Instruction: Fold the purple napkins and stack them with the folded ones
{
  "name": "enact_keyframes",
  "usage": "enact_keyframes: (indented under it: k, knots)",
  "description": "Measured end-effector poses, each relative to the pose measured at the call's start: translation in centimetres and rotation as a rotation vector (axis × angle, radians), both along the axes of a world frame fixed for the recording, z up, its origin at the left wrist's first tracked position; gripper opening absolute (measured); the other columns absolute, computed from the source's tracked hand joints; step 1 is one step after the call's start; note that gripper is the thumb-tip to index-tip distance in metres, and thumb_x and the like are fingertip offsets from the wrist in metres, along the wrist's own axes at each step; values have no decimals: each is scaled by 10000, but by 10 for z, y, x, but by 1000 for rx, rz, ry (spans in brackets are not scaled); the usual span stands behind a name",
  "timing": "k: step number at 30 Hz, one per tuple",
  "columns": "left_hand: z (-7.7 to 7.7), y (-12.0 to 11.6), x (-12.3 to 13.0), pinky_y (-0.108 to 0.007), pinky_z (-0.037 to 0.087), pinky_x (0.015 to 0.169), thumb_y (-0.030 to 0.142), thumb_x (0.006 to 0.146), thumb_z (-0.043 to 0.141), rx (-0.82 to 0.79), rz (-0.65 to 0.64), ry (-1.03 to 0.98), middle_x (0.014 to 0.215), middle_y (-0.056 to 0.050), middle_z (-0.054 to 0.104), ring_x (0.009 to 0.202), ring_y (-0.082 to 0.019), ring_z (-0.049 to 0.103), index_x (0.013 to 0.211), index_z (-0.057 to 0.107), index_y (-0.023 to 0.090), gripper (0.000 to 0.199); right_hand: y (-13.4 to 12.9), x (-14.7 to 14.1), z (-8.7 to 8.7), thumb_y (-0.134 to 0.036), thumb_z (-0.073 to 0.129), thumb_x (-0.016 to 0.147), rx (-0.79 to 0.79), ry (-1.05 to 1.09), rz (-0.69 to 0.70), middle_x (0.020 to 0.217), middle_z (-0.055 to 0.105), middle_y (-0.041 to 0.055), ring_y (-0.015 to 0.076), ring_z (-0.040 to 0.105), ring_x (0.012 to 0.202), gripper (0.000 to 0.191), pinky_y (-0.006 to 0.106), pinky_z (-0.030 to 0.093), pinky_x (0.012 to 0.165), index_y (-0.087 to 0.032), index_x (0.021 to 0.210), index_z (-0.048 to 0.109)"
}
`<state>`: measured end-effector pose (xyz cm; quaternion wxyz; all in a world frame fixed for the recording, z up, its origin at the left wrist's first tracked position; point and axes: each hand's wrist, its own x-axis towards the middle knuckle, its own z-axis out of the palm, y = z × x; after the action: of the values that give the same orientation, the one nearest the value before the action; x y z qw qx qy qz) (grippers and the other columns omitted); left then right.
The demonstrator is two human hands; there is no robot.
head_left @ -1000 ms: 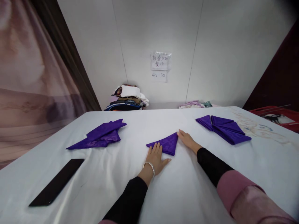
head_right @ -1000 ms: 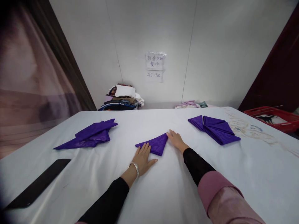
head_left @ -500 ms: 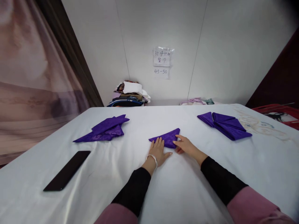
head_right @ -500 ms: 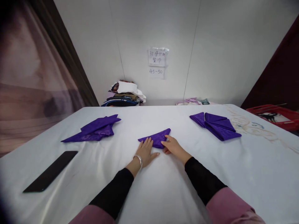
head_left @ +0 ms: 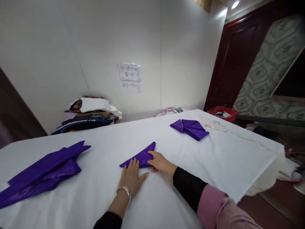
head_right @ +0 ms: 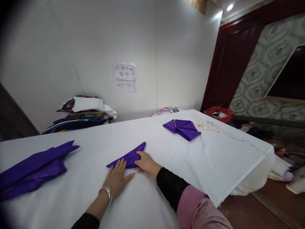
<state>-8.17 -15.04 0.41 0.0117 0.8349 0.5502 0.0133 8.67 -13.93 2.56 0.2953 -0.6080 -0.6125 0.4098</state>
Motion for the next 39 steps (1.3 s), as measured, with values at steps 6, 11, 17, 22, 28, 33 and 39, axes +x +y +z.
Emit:
enact_keyframes:
  k: [6,11,17,22,28,33,39]
  knots:
    - [0,1,-1,-472,144,1082,639,804,233,3,9,-6,1451,-154,227,1351,-273,165,1368,283,33,830,-15,-4,18,-267,464,848,409,-305,51,1299,468,103,240,368,1230,334,405,257,1037,-191,1165,537]
    - [0,2,0,-479,157,1078,579,805,287,0,15,-6,1442,-147,260,1347,-274,184,1360,313,42,772,-13,-11,7,-492,392,876,514,-453,341,1403,369,113,238,262,1311,557,428,177,1071,-162,1324,391]
    - [1,2,0,-472,160,1078,554,801,298,-13,20,4,1448,-143,231,1347,-264,184,1367,290,37,766,-7,-5,-8,-521,332,889,416,-509,413,1437,314,103,228,194,1342,571,434,119,1082,-175,1341,380]
    - [-5,3,-2,-458,140,1085,579,803,278,3,9,24,1449,-132,223,1350,-257,175,1367,291,43,778,-12,0,-5,-524,334,885,380,-537,413,1452,277,100,234,174,1348,594,444,93,1085,-171,1363,348]
    - [-3,2,-3,-467,144,1085,497,811,291,-27,7,15,1452,-120,212,1351,-258,169,1373,280,55,715,-20,-3,3,-545,339,879,474,-513,456,1447,293,89,216,155,1353,618,426,63,1095,-177,1376,323]
    - [-3,3,-5,-462,132,1090,449,809,299,-37,-8,22,1455,-110,208,1352,-246,166,1379,270,68,686,-20,-5,4,-539,335,882,414,-493,528,1448,285,105,230,181,1346,629,441,98,1088,-163,1385,302]
    - [-7,8,-17,-485,141,1081,494,830,294,-42,1,-41,1456,-78,224,1354,-226,167,1383,277,127,664,-19,-4,3,-581,310,872,418,-481,534,1451,278,107,230,171,1349,650,442,89,1089,-171,1377,318]
